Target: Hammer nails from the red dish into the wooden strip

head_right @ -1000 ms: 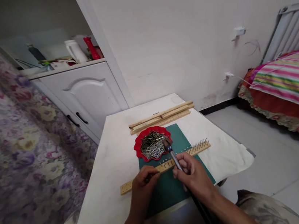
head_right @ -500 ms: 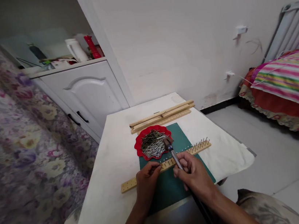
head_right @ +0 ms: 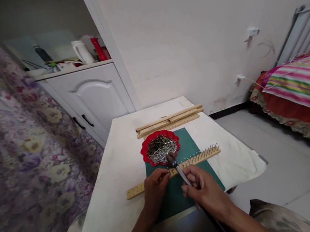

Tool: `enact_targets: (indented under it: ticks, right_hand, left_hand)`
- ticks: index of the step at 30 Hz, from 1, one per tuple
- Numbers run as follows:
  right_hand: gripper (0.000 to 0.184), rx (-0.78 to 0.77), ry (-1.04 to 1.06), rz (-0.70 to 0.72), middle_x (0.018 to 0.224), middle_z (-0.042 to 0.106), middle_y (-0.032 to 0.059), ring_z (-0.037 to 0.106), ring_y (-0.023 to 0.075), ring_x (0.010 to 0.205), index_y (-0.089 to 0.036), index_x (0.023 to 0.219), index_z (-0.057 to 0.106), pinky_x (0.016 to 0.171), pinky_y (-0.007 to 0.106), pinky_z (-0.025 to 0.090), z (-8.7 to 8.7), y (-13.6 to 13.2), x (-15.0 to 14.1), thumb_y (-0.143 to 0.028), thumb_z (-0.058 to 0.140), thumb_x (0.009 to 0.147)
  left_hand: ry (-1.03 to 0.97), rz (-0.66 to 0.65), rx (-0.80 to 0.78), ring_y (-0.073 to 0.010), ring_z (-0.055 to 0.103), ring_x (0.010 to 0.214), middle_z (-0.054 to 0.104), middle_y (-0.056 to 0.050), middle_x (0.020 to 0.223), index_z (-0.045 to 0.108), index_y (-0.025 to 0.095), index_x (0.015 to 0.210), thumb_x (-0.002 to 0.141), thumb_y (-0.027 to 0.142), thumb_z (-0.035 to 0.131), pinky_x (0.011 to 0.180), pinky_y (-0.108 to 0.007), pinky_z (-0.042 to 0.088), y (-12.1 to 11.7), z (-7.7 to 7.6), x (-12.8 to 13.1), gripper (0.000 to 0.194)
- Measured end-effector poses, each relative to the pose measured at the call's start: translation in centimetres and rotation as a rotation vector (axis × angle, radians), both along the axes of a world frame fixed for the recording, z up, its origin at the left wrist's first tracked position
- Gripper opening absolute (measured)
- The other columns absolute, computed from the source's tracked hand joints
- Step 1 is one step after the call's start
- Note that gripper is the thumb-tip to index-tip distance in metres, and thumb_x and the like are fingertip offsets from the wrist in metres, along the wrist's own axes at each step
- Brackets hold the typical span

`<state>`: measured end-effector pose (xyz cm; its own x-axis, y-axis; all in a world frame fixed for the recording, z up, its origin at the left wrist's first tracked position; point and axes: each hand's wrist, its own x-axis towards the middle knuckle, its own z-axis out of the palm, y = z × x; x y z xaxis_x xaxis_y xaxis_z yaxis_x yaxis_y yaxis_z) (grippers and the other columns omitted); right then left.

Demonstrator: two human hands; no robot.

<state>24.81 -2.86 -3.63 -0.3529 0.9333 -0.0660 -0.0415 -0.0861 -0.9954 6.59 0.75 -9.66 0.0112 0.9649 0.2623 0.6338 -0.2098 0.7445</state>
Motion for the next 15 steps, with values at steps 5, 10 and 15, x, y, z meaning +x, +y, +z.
enact_targets:
  ticks: [5,10,15]
  right_hand:
    - [0.009,-0.007,-0.047,0.052,0.061,0.049,-0.0058,0.039,0.0072,0.047,-0.020,0.081,0.047,0.034,0.013,0.028,0.25,-0.82,-0.20,-0.020,0.055,0.078]
    - [0.008,0.008,-0.045,0.052,0.063,0.048,-0.0056,0.041,0.0073,0.050,-0.020,0.079,0.047,0.038,0.013,0.029,0.20,-1.06,-0.35,-0.018,0.055,0.078]
    - [0.007,-0.013,-0.053,0.049,0.061,0.048,-0.0061,0.038,0.0068,0.045,-0.020,0.080,0.046,0.034,0.013,0.027,-0.08,-1.12,-0.39,-0.019,0.053,0.079]
  left_hand:
    - [0.014,-0.015,-0.003,-0.0133,0.059,0.073,0.067,0.000,0.078,0.065,0.020,0.076,0.077,0.021,0.054,0.066,-0.022,0.041,0.02,0.16,-0.02,0.012]
    - [0.021,-0.017,0.003,-0.0126,0.059,0.072,0.066,0.001,0.077,0.065,0.020,0.075,0.077,0.018,0.052,0.064,-0.021,0.040,-0.01,0.15,-0.03,0.013]
    - [0.002,-0.015,0.006,-0.0121,0.058,0.069,0.067,0.001,0.076,0.065,0.020,0.075,0.076,0.019,0.053,0.063,-0.021,0.040,-0.04,0.17,-0.05,0.012]
